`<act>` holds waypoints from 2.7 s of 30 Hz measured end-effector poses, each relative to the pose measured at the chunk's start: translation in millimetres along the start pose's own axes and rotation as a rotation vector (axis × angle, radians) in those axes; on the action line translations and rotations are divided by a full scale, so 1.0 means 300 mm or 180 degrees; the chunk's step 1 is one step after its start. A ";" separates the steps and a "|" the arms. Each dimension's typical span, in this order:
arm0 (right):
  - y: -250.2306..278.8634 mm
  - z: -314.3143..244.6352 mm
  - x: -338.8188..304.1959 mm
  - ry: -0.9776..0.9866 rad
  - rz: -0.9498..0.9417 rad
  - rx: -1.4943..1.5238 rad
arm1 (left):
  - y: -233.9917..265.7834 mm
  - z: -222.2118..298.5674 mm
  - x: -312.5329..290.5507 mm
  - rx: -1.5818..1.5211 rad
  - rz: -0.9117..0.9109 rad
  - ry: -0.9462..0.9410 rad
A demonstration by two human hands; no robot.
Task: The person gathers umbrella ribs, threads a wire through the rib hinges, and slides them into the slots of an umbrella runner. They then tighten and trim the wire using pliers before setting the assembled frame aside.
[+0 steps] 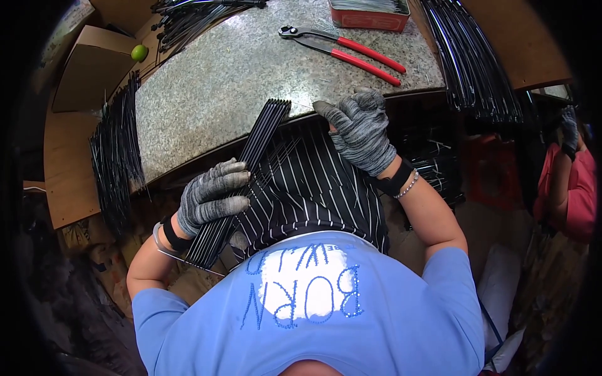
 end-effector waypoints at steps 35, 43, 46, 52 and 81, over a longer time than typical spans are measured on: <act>0.152 -0.027 0.148 -0.0782 -0.0974 0.2523 | 0.127 0.098 0.157 -0.0892 0.0436 -0.0508; 0.126 -0.087 0.200 -0.1231 -0.1016 0.3870 | 0.214 -0.092 0.492 -0.1175 0.0476 0.0899; 0.136 -0.050 0.156 -0.1896 -0.0797 0.4946 | 0.366 -0.330 0.530 0.0470 0.0403 0.1963; 0.139 -0.060 0.115 -0.1903 -0.0549 0.4804 | 0.444 -0.641 0.601 0.2650 0.1243 0.1740; 0.150 -0.328 0.252 -0.1411 -0.1220 0.4715 | 0.319 0.154 0.110 -0.2640 0.3000 -0.0335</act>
Point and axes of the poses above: each hand's wrist, its own x-axis towards the middle knuckle, its own y-axis out of the back of the hand, z = x × y, the point moved 5 cm from there along x, towards the middle knuckle, and after that the axes turned 11 degrees about -x, right-handed, at the moved point
